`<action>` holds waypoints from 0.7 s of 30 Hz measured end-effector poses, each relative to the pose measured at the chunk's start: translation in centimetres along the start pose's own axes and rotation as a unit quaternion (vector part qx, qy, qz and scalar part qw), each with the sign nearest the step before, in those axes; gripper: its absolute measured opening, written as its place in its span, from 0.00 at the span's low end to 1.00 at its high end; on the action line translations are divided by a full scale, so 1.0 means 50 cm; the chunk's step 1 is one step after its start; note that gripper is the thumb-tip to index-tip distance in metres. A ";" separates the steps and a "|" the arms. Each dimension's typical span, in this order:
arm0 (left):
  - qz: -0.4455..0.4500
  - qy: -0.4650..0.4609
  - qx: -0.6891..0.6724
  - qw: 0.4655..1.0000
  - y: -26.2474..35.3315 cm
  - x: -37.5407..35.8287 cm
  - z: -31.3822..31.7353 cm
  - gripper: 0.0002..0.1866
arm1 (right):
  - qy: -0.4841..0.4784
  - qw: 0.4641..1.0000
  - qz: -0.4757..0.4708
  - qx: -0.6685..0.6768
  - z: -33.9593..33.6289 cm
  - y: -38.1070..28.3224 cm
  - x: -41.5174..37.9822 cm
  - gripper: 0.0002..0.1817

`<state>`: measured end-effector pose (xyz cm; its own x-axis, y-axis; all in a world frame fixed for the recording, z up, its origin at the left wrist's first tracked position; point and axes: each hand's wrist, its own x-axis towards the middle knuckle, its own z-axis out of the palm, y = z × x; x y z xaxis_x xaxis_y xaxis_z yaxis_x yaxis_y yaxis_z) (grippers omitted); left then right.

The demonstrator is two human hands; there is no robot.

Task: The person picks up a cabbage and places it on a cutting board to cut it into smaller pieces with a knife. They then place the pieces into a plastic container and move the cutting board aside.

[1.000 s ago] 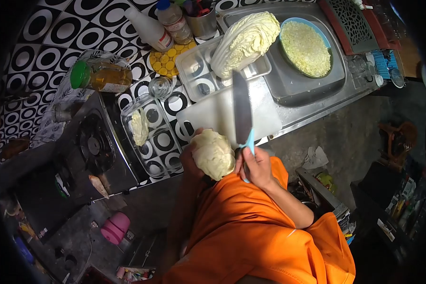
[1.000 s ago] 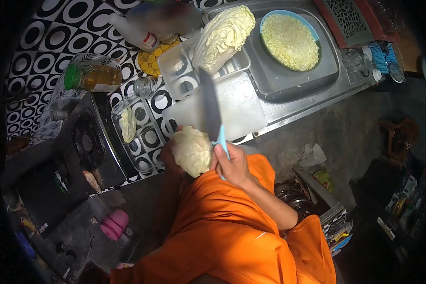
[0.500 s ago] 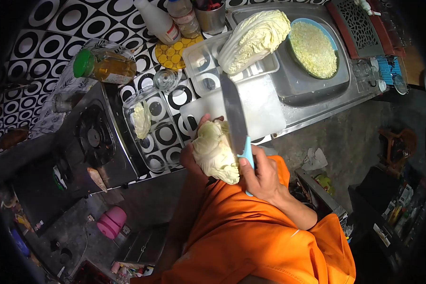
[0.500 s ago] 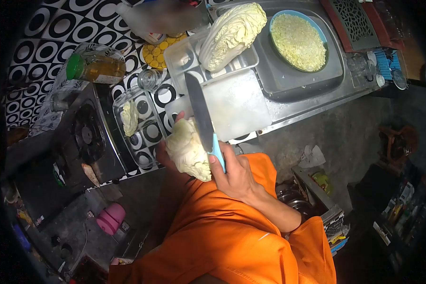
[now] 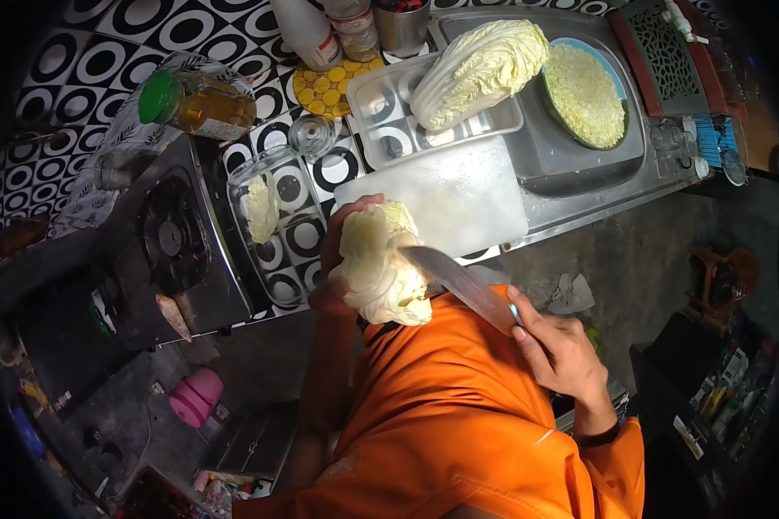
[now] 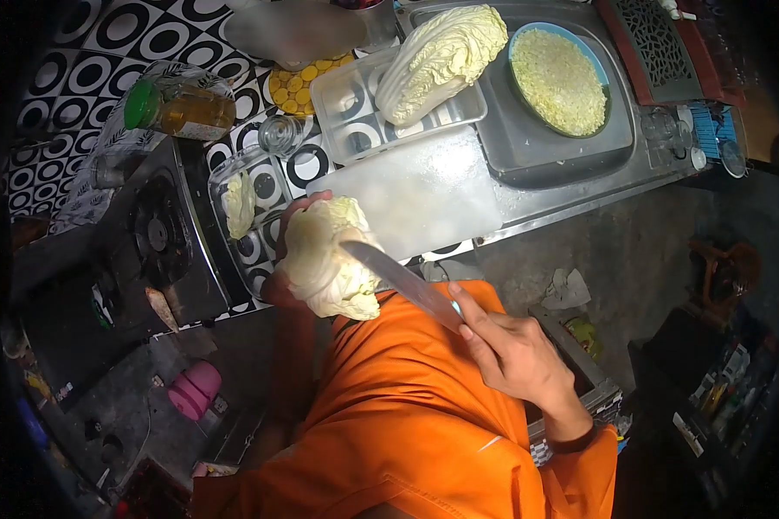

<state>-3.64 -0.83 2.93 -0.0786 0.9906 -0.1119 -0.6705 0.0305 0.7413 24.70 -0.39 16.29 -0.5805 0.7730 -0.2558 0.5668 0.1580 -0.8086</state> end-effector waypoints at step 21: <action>0.038 -0.161 0.141 0.976 -0.009 -0.024 -0.003 0.45 | -0.258 0.934 0.062 -0.241 -0.108 -0.096 0.018 0.40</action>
<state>-3.33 -2.06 2.62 0.1465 0.9806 0.1301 -0.4390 -0.0534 0.8969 24.64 2.86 22.79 -0.6263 0.4255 -0.6532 0.7738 0.4415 -0.4543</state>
